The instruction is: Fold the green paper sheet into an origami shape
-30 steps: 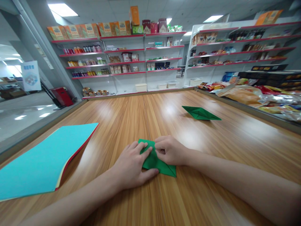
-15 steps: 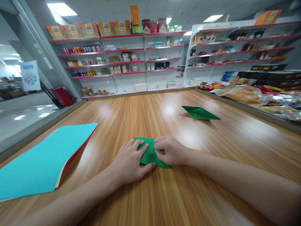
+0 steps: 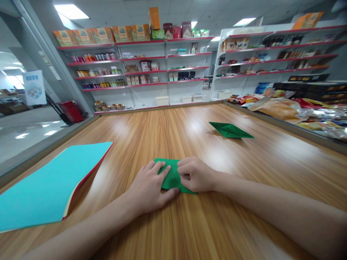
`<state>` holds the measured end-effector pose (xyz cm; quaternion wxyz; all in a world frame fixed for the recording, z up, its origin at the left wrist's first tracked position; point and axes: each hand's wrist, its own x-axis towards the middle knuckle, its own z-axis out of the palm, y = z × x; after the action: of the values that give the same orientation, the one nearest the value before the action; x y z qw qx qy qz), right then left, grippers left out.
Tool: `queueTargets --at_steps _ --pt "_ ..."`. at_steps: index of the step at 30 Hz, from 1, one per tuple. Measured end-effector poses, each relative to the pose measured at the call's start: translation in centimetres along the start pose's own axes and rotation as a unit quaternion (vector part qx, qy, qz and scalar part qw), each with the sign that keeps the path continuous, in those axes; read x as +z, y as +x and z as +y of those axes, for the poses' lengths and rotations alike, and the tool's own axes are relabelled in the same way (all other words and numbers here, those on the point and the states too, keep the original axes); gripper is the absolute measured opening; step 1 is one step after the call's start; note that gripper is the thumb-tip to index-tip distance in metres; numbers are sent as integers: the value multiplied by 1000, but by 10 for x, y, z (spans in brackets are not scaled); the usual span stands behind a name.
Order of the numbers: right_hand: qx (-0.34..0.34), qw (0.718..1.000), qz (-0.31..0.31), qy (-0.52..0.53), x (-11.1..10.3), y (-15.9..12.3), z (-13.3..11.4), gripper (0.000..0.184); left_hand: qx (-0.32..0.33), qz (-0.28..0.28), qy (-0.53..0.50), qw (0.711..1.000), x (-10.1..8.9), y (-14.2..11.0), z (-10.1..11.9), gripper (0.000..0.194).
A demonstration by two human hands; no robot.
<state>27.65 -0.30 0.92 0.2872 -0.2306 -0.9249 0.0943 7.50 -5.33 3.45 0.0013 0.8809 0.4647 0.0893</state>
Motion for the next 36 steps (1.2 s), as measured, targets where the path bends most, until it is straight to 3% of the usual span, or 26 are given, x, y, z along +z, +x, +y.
queueTargets --at_steps 11,17,23,36 --pt "-23 999 -14 -16 -1 0 -2 26 -19 20 25 999 5 -3 -7 65" --pt "-77 997 -4 -29 3 0 -2 25 -22 16 27 999 7 -5 -10 66" --pt "-28 999 -25 -24 1 2 -4 27 -27 19 26 999 9 -5 -12 68" --pt "-58 998 -21 -14 -4 -2 -4 25 -28 27 24 999 9 -4 -10 67"
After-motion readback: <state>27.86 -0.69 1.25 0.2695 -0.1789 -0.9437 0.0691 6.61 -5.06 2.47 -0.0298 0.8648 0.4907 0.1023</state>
